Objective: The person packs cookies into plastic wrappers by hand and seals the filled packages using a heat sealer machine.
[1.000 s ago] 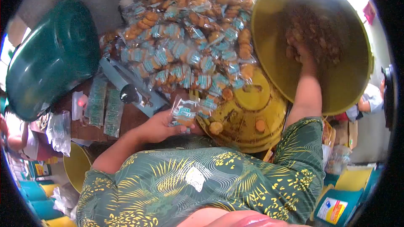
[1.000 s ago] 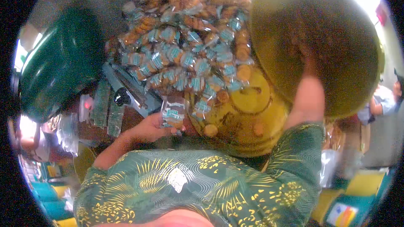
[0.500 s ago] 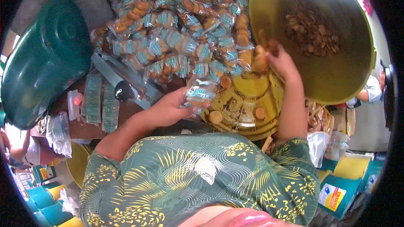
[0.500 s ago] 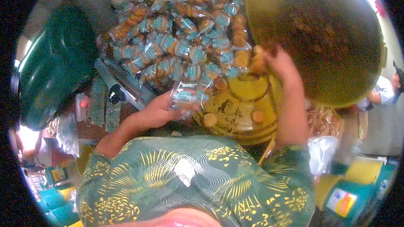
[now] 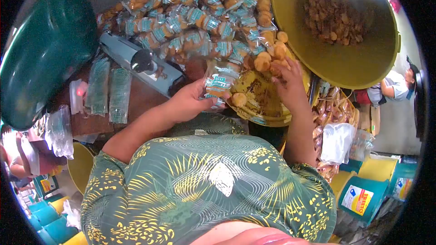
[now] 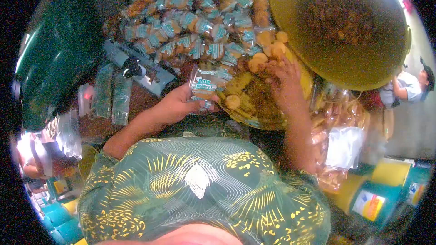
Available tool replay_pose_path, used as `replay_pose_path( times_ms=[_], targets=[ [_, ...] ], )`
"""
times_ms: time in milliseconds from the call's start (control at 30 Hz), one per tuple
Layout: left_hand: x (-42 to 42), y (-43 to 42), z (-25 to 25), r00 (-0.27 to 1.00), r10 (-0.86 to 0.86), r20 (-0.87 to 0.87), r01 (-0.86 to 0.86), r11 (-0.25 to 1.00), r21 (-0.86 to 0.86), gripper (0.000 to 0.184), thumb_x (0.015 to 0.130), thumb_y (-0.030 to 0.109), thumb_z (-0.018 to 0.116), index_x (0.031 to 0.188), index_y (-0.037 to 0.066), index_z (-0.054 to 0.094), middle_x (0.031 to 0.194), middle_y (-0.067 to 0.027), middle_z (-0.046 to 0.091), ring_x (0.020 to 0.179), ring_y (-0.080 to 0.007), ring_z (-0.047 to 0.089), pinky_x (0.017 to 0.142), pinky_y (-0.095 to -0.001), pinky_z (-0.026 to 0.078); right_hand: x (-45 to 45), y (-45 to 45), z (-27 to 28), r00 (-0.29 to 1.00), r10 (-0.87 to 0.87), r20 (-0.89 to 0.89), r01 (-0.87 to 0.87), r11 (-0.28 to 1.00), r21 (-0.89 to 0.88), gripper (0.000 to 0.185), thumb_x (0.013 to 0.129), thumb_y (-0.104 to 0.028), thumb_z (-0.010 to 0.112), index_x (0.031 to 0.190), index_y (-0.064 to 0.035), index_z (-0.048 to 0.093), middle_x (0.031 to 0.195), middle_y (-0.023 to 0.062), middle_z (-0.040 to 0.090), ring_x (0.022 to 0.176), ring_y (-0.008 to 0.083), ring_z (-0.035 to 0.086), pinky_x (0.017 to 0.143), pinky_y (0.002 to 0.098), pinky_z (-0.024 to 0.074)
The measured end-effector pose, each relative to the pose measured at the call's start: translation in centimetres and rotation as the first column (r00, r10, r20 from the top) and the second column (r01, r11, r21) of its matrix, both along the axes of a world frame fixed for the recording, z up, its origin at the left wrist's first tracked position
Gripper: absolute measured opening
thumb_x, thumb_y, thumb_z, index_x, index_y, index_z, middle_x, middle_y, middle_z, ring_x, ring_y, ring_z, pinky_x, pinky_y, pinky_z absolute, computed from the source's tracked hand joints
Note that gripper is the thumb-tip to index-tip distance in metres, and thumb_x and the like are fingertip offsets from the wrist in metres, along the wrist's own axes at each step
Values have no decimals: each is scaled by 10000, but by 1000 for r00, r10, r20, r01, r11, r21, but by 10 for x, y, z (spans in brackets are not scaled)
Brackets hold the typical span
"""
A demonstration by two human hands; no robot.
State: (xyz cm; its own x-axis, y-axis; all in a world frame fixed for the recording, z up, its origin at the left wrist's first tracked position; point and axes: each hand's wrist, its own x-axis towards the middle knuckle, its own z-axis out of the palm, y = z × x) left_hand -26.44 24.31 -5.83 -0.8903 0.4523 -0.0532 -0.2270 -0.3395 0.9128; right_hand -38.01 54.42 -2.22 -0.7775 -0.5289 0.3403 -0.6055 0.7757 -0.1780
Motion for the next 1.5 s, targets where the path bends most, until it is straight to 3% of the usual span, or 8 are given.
replay_pose_path(
  times_ms=[100, 200, 300, 500, 800, 1100, 1400, 1500],
  targets=[
    [5, -4, 4, 1000, 12, 8, -12, 998, -63, 459, 948, 160, 622, 1355, 31, 452, 1249, -76, 605, 1161, -200, 581, 997, -364, 461, 10, -21, 19, 977, -103, -186, 116, 992, 58, 453, 799, -161, 746, 1235, -120, 628, 1349, 169, 525, 1255, 347, 479, 1077, 442, 356],
    [5, -2, -7, 994, 21, -106, -36, 990, -139, 443, 956, 135, 599, 1360, 31, 449, 1264, -83, 601, 1175, -195, 571, 1015, -362, 445, -3, -38, 6, 999, -39, -16, 39, 999, -25, 392, 795, -190, 729, 1172, -129, 640, 1163, 147, 607, 1128, 364, 550, 928, 524, 441],
    [8, 0, -7, 993, 5, -117, -20, 991, -130, 430, 960, 125, 585, 1357, 27, 454, 1271, -86, 600, 1187, -196, 560, 1032, -364, 428, -10, -51, -7, 988, -145, 50, 142, 988, 63, 488, 735, -177, 790, 1182, -93, 614, 1165, 140, 597, 1112, 359, 528, 951, 465, 421],
    [9, -5, -6, 986, 40, -161, -74, 975, -211, 431, 950, 95, 581, 1356, 25, 454, 1257, -78, 610, 1177, -174, 554, 1029, -346, 421, 19, -50, -8, 994, 21, 104, -45, 972, 231, 537, 708, -161, 796, 1197, -98, 583, 1118, 120, 602, 1070, 349, 541, 904, 447, 440],
    [4, -1, -7, 968, 28, -250, -92, 965, -245, 456, 915, -20, 525, 1360, 58, 462, 1194, -38, 610, 1087, -117, 562, 908, -277, 472, 25, -56, -21, 994, 74, 85, -80, 995, 59, 347, 736, -151, 769, 1056, -111, 640, 1138, 96, 626, 1039, 345, 588, 869, 448, 462],
    [6, -4, -3, 997, 47, -61, -59, 974, -220, 463, 922, -20, 521, 1369, 72, 446, 1155, -40, 623, 1002, -126, 605, 851, -287, 498, 25, -55, -26, 992, 112, 65, -113, 994, 9, 354, 726, -107, 767, 1046, -75, 618, 1193, 117, 623, 1075, 359, 587, 881, 459, 459],
    [5, -5, 0, 968, 29, -250, -122, 923, -365, 505, 898, -41, 537, 1383, 56, 434, 1189, -53, 624, 1076, -146, 594, 942, -315, 478, 23, -62, -5, 962, 74, 263, -89, 995, 47, 366, 770, -89, 682, 1129, -83, 613, 1119, 190, 607, 1033, 402, 586, 905, 483, 476],
    [5, -5, 3, 984, 72, -163, -106, 971, -216, 507, 893, -51, 535, 1381, 45, 435, 1200, -61, 624, 1104, -144, 583, 975, -313, 459, 22, -64, -9, 958, 74, 275, -88, 995, 38, 451, 707, -106, 793, 1102, -23, 592, 1069, 182, 576, 1028, 397, 558, 887, 434, 468]
  ],
)
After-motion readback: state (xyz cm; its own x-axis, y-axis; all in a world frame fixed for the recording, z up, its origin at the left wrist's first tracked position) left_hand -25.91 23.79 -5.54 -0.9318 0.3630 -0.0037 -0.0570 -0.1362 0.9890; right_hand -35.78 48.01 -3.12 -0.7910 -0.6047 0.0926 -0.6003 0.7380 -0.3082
